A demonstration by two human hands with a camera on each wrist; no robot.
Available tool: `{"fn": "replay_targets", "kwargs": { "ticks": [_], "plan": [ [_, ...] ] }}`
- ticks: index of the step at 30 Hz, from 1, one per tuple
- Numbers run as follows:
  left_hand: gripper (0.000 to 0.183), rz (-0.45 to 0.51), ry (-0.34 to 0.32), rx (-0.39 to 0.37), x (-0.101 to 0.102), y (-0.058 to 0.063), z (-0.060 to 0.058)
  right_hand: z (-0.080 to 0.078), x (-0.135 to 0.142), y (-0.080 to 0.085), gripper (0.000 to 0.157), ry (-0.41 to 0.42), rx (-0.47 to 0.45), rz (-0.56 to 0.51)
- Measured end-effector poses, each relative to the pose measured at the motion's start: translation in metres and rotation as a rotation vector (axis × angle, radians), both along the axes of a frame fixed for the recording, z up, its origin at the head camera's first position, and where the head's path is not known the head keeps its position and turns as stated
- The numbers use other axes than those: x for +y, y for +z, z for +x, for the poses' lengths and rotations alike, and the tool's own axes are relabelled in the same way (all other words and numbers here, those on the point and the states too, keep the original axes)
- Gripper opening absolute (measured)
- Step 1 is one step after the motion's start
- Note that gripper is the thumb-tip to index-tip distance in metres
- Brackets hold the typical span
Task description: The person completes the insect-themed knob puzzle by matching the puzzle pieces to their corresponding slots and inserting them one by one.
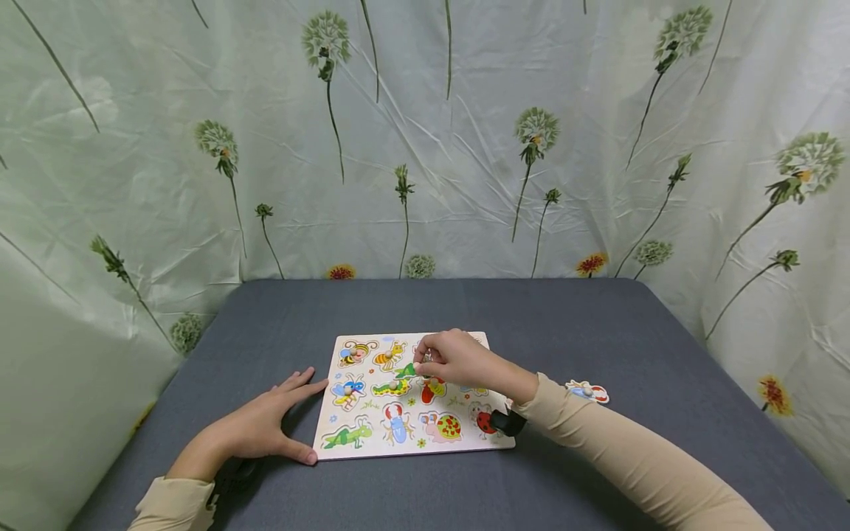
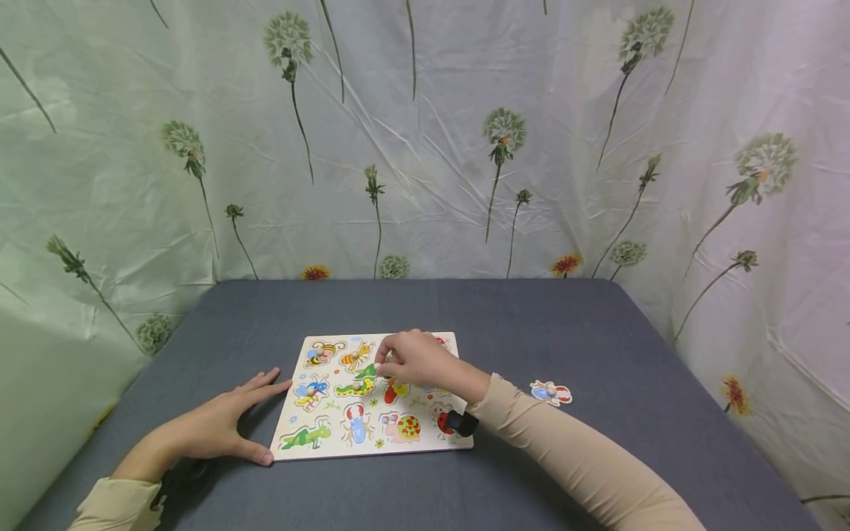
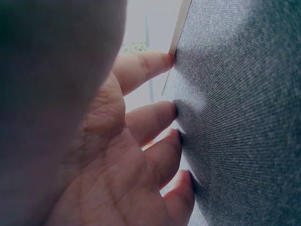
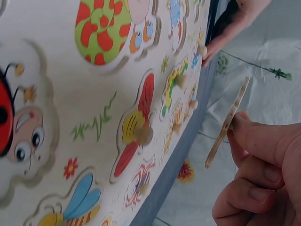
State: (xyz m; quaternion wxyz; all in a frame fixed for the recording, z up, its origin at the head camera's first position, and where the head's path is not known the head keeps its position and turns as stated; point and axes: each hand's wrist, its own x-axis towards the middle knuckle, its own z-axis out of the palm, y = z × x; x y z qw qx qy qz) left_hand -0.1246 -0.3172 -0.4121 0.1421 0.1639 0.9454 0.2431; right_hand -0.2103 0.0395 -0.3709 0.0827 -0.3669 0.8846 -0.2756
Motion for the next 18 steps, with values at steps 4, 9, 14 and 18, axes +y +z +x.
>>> {"fn": "replay_targets", "kwargs": {
  "ticks": [4, 9, 14, 18],
  "plan": [
    [0.121, 0.003, 0.011, -0.01, 0.0, 0.0, 0.001, 0.005, -0.007, -0.002, 0.006, 0.005, -0.005, -0.007],
    [0.121, 0.011, 0.016, -0.011, 0.0, -0.002, 0.002, 0.009, -0.014, -0.004, 0.006, 0.018, 0.006, 0.009],
    [0.121, 0.009, 0.015, -0.011, 0.0, -0.002, 0.001, 0.013, -0.022, -0.007, 0.006, 0.023, 0.006, 0.019],
    [0.12, 0.007, -0.002, 0.004, 0.0, -0.001, 0.0, 0.015, -0.028, -0.009, 0.006, 0.029, 0.002, 0.023]
  ]
}}
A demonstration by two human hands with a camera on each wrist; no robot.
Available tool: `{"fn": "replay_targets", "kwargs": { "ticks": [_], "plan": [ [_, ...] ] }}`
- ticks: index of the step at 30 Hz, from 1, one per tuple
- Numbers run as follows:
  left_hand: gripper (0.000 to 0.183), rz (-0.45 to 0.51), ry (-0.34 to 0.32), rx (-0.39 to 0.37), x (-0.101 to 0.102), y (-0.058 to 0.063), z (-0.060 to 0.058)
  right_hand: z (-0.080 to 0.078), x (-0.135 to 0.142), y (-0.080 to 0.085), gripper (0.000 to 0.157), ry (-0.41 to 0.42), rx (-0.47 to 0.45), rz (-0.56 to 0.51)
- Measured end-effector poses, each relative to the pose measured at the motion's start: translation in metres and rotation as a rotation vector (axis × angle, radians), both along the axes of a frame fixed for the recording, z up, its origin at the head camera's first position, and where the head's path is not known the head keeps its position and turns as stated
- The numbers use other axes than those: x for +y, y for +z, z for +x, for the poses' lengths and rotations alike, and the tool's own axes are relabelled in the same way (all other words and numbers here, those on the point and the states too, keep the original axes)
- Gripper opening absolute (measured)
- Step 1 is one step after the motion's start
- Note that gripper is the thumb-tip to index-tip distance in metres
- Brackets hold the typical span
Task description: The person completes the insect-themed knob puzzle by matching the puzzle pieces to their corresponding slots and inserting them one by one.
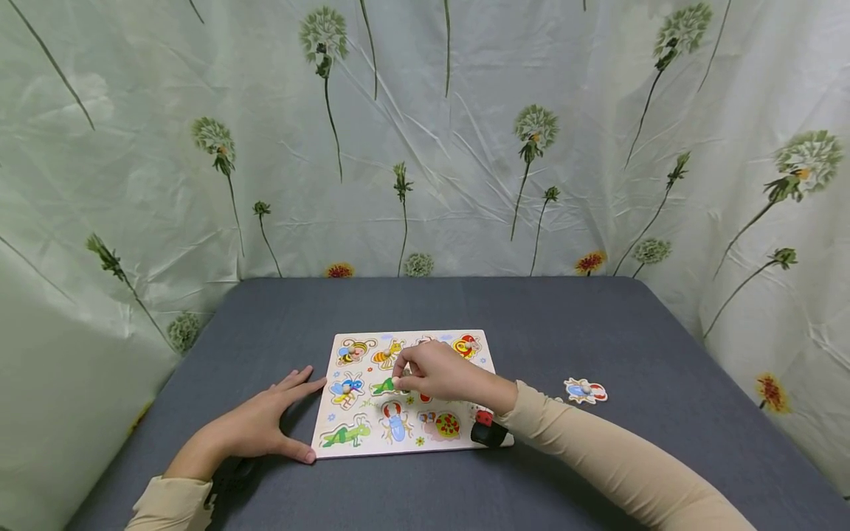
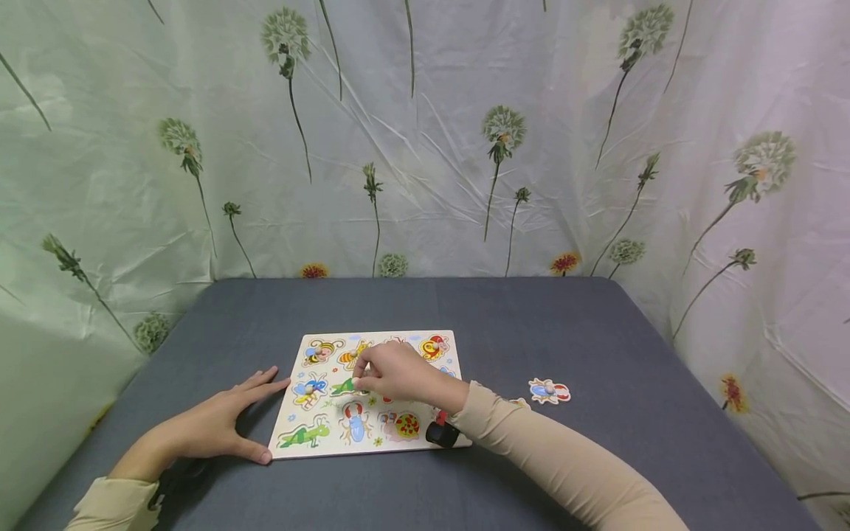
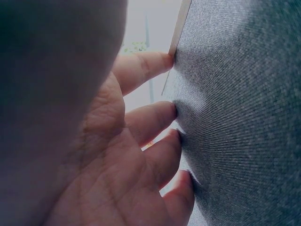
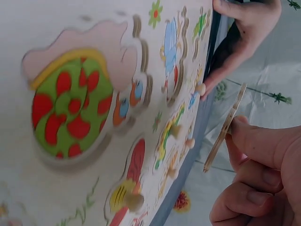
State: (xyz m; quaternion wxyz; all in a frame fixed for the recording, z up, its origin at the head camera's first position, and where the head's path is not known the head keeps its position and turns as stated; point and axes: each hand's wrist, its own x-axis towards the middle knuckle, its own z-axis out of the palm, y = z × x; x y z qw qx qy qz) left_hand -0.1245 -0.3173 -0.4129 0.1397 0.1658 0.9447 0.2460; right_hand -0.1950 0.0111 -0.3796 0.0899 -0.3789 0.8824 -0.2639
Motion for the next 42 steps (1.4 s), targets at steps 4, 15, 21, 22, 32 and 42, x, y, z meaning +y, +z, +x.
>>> {"fn": "replay_targets", "kwargs": {
  "ticks": [4, 15, 21, 22, 32, 42],
  "plan": [
    [0.119, 0.005, -0.01, 0.013, 0.001, 0.001, 0.0, 0.003, -0.006, -0.002, 0.006, 0.029, 0.041, 0.002],
    [0.118, -0.008, -0.005, 0.014, 0.001, 0.001, 0.001, 0.013, -0.022, -0.006, 0.01, 0.049, 0.03, 0.009],
    [0.117, 0.008, -0.013, 0.019, 0.001, 0.002, 0.001, 0.017, -0.031, -0.007, 0.01, 0.04, 0.004, 0.013],
    [0.117, 0.01, -0.013, 0.019, 0.001, 0.002, 0.001, 0.018, -0.033, -0.007, 0.011, 0.036, -0.006, 0.014],
    [0.117, -0.001, -0.007, 0.012, 0.0, 0.002, 0.001, 0.027, -0.045, -0.012, 0.009, 0.026, -0.001, 0.057],
    [0.117, 0.005, -0.025, 0.04, -0.001, 0.001, 0.002, 0.032, -0.057, -0.015, 0.008, 0.033, 0.008, 0.091]
  ]
}}
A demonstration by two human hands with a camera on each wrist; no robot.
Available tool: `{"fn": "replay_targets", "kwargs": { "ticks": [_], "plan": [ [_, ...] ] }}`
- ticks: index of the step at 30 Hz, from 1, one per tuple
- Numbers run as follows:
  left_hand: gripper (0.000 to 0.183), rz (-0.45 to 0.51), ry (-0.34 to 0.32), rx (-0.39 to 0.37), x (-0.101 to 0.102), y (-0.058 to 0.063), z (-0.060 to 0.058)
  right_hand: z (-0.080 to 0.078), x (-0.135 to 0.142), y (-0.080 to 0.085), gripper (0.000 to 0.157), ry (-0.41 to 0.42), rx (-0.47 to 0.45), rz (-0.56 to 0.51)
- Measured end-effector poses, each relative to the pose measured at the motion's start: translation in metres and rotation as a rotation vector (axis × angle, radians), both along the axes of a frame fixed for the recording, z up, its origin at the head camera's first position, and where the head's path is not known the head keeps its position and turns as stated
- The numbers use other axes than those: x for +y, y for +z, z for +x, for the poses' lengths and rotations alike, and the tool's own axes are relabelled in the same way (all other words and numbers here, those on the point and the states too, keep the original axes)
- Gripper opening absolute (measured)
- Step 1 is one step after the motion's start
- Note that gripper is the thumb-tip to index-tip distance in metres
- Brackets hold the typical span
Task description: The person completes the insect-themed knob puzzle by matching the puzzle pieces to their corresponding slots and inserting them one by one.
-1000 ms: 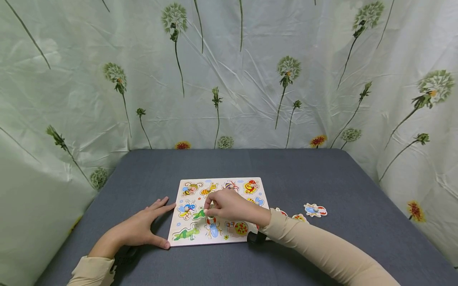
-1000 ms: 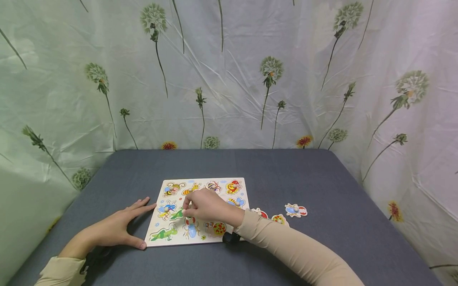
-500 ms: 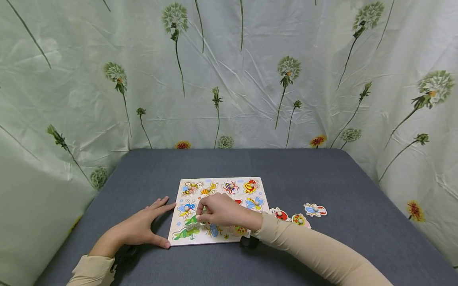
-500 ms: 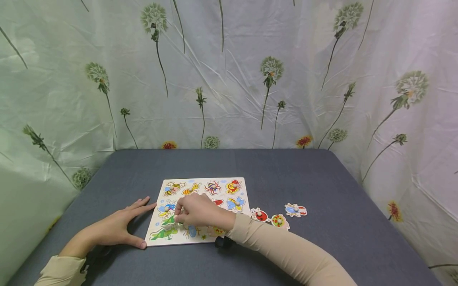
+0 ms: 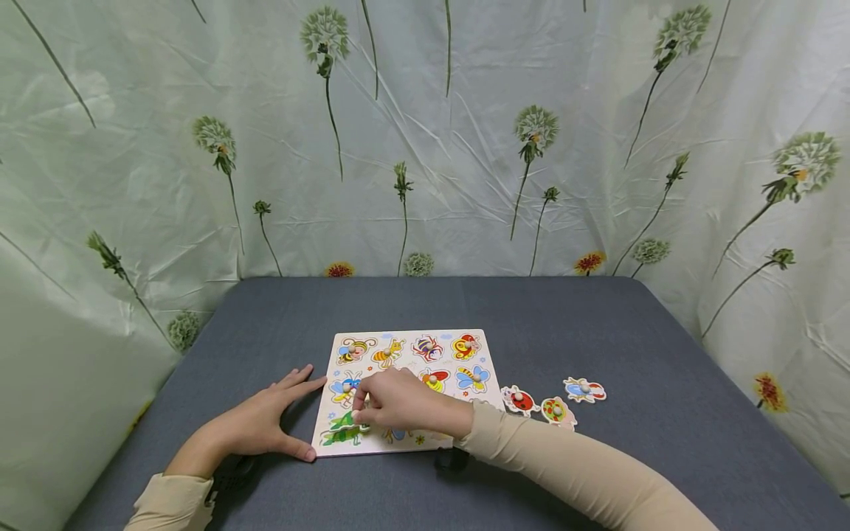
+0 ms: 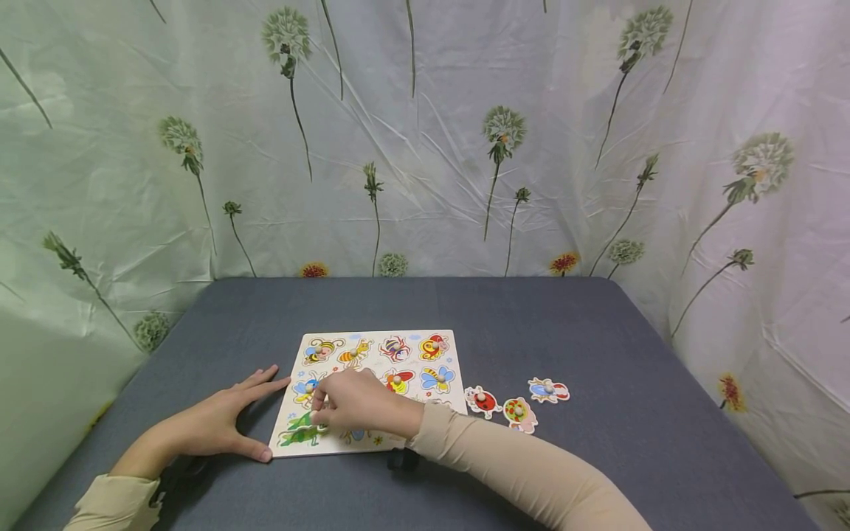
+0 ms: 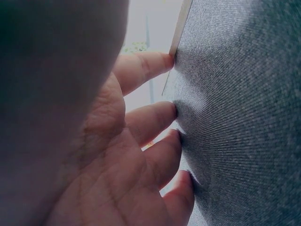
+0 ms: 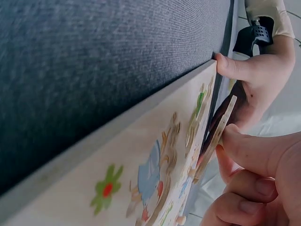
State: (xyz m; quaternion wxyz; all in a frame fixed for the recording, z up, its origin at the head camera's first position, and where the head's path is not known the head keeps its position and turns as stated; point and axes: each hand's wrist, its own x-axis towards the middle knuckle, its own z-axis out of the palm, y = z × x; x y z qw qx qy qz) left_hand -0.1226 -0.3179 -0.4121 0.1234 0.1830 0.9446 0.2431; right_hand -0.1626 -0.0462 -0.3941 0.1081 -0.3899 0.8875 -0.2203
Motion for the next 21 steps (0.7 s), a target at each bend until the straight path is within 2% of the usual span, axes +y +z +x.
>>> {"fn": "replay_targets", "kwargs": {
  "ticks": [9, 21],
  "plan": [
    [0.116, 0.006, -0.004, -0.001, 0.0, 0.0, 0.0, 0.006, -0.009, -0.003, 0.008, -0.008, -0.027, 0.043],
    [0.117, 0.008, -0.003, -0.005, 0.0, -0.001, -0.001, 0.01, -0.014, -0.006, 0.008, 0.008, 0.017, 0.075]
  ]
}}
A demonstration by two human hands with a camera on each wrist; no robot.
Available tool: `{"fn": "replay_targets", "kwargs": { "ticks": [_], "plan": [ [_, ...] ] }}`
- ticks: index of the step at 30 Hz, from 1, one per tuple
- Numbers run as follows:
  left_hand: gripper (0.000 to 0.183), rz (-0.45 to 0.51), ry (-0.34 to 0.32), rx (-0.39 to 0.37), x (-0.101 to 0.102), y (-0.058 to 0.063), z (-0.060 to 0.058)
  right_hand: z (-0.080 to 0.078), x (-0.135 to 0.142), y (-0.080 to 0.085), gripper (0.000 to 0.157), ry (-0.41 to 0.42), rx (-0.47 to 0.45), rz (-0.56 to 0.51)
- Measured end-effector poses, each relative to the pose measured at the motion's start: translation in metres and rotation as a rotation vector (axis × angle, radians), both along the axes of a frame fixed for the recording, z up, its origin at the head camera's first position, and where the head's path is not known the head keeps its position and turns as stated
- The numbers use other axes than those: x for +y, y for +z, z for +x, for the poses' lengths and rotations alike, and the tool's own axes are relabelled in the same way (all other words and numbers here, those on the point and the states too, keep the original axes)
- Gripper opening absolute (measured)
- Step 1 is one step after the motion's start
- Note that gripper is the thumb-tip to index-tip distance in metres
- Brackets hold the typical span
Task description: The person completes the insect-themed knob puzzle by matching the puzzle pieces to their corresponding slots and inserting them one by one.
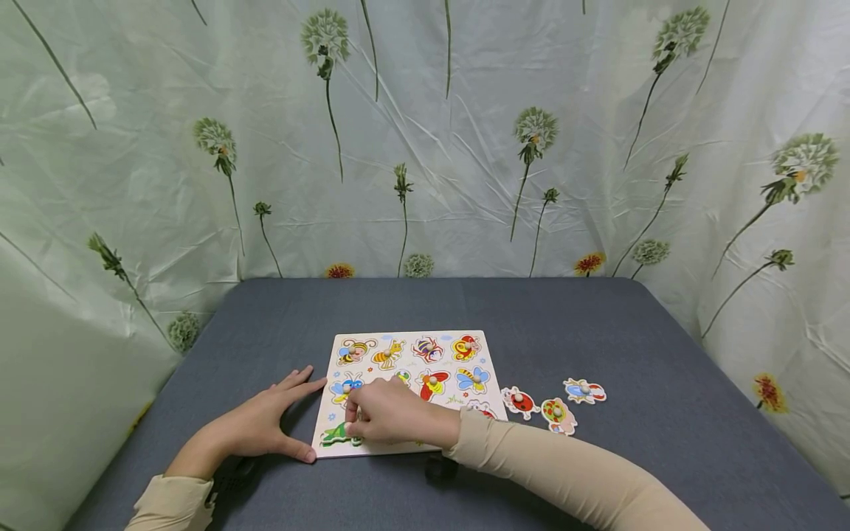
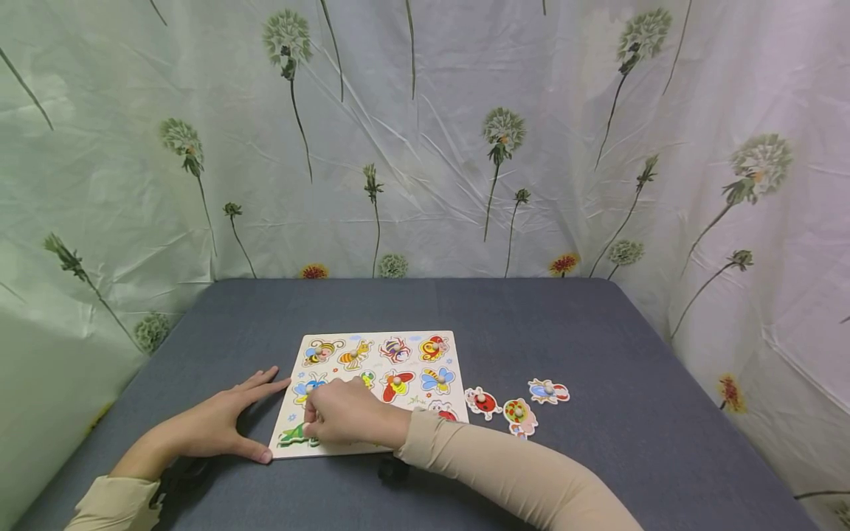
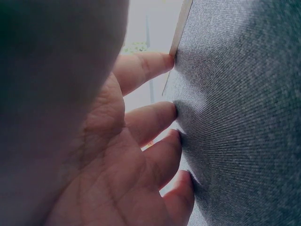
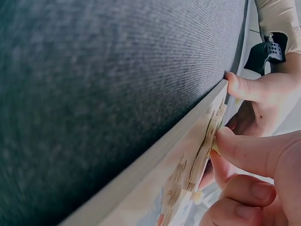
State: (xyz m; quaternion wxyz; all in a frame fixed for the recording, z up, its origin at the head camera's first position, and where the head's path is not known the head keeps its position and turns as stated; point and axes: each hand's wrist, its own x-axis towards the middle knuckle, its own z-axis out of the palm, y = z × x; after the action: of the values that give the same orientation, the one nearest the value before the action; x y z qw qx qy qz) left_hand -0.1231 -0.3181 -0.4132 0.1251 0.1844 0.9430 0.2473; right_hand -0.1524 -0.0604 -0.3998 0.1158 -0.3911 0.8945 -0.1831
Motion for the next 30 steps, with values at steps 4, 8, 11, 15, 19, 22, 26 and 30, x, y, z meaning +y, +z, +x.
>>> {"fn": "replay_targets", "kwargs": {
  "ticks": [4, 8, 11, 15, 19, 22, 26, 30],
  "plan": [
    [0.116, -0.007, 0.006, 0.0, -0.0002, -0.0002, -0.0001, 0.0, -0.002, -0.0012, 0.01, 0.008, 0.006, 0.002],
    [0.116, -0.005, 0.01, -0.006, -0.0001, 0.0002, 0.0003, 0.0017, -0.0033, 0.001, 0.01, 0.01, 0.019, 0.026],
    [0.116, -0.002, 0.009, -0.007, 0.0003, 0.0005, 0.0006, 0.0032, -0.0035, 0.0037, 0.009, 0.01, 0.029, 0.043],
    [0.116, -0.005, 0.007, -0.008, 0.0004, 0.0004, 0.0, 0.0039, -0.0036, 0.0051, 0.009, 0.013, 0.045, 0.05],
    [0.116, -0.005, 0.003, -0.003, 0.0002, -0.0002, -0.0003, 0.0044, -0.0046, 0.0042, 0.01, 0.019, 0.065, 0.061],
    [0.116, -0.005, 0.0, -0.001, 0.0, -0.0003, -0.0004, 0.0042, -0.0048, 0.0032, 0.011, 0.024, 0.054, 0.062],
    [0.116, -0.008, 0.002, -0.004, -0.0003, -0.0002, -0.0011, 0.0032, -0.0048, 0.0029, 0.012, 0.026, 0.045, 0.061],
    [0.116, -0.009, 0.006, -0.013, -0.0008, -0.0003, -0.001, 0.0031, -0.0056, 0.0033, 0.011, 0.023, 0.051, 0.068]
  ]
}}
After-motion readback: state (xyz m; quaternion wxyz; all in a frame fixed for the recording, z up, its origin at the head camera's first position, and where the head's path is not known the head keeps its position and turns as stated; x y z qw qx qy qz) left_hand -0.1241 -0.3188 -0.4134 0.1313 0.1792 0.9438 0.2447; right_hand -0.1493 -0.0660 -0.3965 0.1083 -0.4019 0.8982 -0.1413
